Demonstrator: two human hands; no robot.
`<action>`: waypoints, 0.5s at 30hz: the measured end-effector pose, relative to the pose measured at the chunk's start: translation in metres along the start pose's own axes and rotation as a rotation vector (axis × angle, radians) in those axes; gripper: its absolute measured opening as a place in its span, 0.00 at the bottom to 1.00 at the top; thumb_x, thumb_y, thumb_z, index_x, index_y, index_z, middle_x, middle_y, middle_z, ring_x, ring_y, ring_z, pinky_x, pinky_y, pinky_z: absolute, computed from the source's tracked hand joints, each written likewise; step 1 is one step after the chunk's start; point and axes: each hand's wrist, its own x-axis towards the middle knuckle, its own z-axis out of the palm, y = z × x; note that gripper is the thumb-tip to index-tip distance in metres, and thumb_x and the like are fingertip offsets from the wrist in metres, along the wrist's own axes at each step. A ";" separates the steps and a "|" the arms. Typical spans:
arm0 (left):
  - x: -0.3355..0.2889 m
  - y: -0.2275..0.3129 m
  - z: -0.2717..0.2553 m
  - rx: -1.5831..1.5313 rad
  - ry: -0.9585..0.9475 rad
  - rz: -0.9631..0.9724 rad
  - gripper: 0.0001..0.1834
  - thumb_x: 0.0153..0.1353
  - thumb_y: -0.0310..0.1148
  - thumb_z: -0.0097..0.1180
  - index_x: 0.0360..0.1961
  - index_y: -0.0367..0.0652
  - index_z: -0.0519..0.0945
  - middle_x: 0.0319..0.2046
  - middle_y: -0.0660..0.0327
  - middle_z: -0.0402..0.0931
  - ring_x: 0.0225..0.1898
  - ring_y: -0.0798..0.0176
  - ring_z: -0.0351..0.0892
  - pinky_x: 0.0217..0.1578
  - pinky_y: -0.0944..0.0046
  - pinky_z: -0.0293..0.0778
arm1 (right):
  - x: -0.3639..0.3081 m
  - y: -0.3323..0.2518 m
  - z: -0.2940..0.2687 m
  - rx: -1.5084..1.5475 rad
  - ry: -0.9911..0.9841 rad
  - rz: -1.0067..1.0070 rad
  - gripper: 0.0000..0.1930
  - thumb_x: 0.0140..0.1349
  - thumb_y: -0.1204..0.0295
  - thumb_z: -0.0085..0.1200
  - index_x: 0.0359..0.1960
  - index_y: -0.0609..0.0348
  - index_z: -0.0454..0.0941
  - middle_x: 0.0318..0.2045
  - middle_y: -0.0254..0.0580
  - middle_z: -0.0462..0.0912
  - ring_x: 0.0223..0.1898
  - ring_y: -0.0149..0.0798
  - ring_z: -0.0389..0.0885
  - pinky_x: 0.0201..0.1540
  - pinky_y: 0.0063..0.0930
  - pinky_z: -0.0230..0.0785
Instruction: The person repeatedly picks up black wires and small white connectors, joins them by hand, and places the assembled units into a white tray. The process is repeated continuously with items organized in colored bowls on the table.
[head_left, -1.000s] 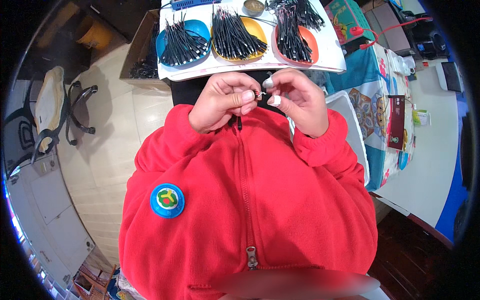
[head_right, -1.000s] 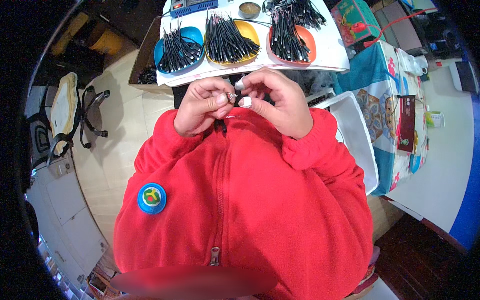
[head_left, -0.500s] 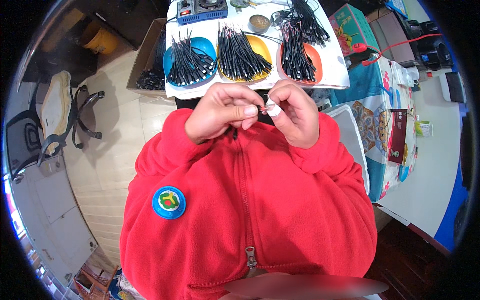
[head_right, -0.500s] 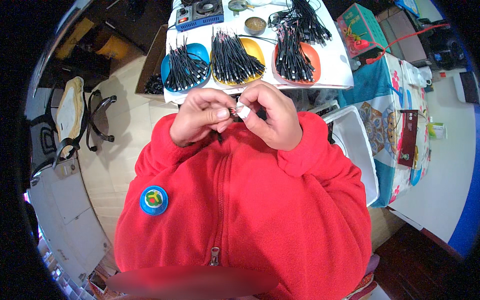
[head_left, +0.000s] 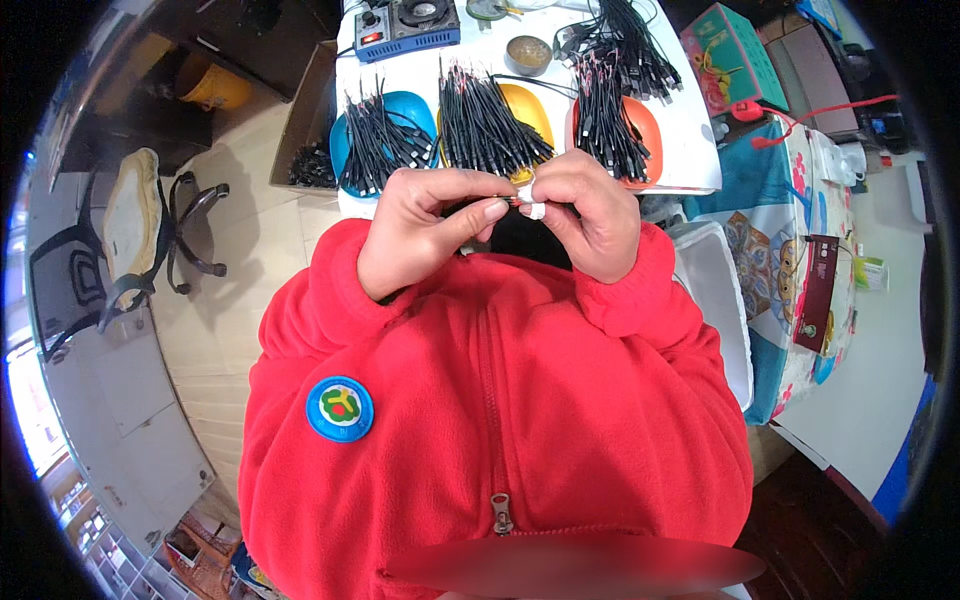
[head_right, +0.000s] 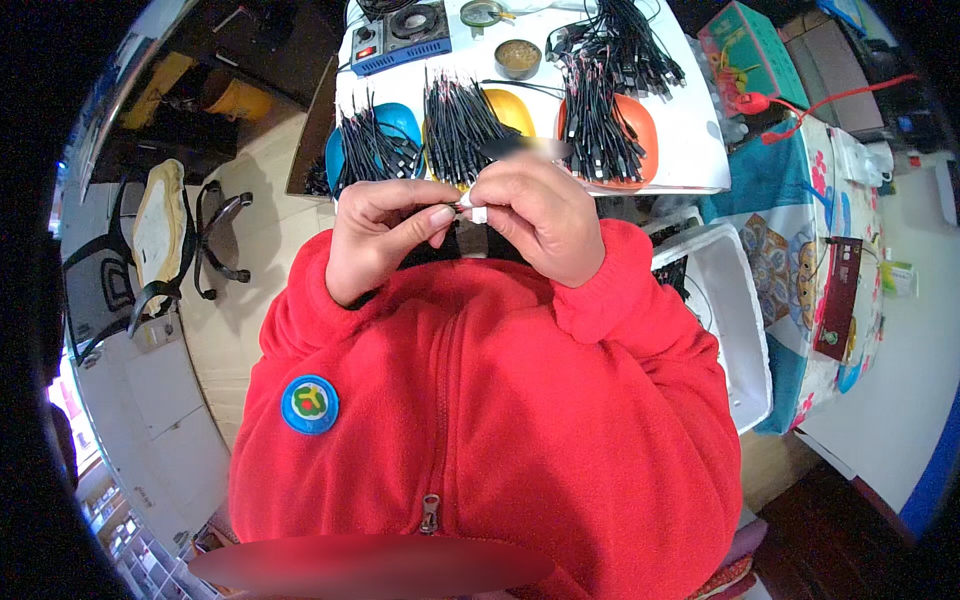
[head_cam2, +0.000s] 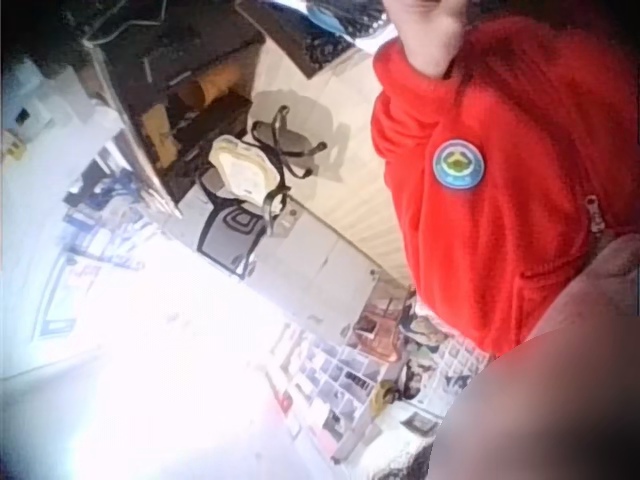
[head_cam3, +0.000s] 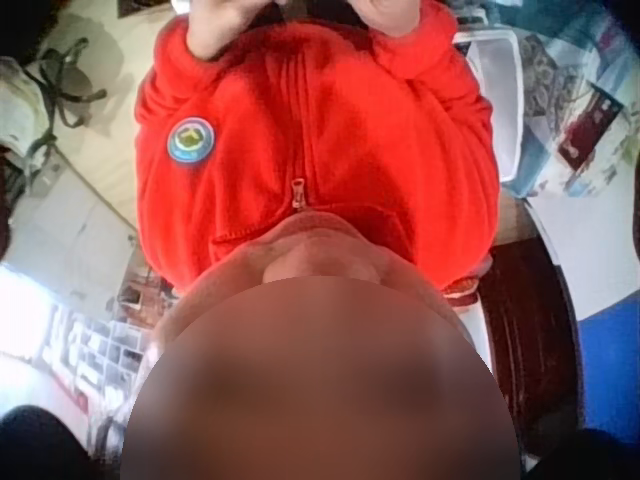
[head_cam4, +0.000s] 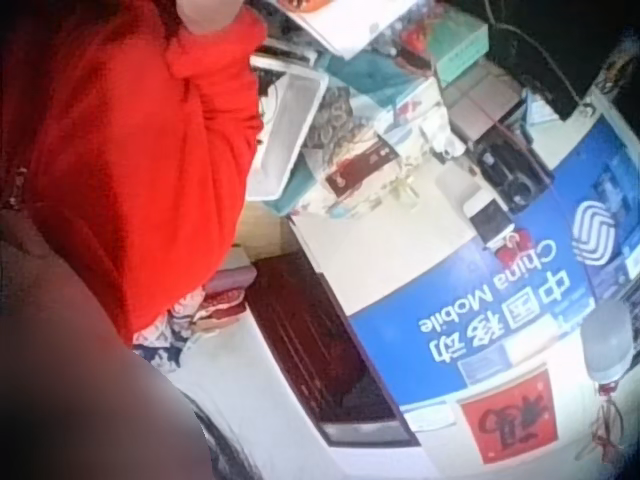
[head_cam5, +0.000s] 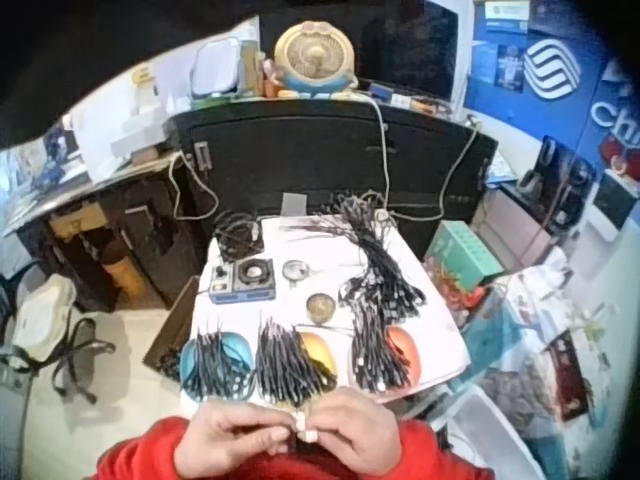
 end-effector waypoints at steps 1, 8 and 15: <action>0.003 0.001 0.003 -0.003 0.012 -0.003 0.07 0.61 0.23 0.56 0.39 0.33 0.82 0.21 0.65 0.75 0.22 0.77 0.71 0.21 0.76 0.67 | 0.001 0.003 0.000 -0.010 0.022 -0.018 0.08 0.52 0.81 0.58 0.35 0.60 0.77 0.31 0.43 0.78 0.33 0.42 0.77 0.35 0.29 0.70; 0.030 0.054 0.006 -0.171 -0.063 -0.174 0.08 0.61 0.22 0.55 0.42 0.30 0.77 0.28 0.60 0.79 0.27 0.74 0.75 0.29 0.75 0.72 | -0.004 0.022 -0.007 0.484 0.236 0.179 0.07 0.63 0.74 0.52 0.40 0.64 0.74 0.36 0.42 0.78 0.37 0.35 0.77 0.42 0.25 0.70; 0.148 0.043 -0.017 0.755 0.025 0.316 0.05 0.60 0.23 0.54 0.35 0.30 0.77 0.26 0.56 0.80 0.28 0.67 0.80 0.31 0.69 0.75 | -0.026 0.064 0.006 0.322 0.110 0.526 0.06 0.64 0.71 0.51 0.39 0.60 0.75 0.25 0.37 0.77 0.24 0.28 0.73 0.28 0.22 0.66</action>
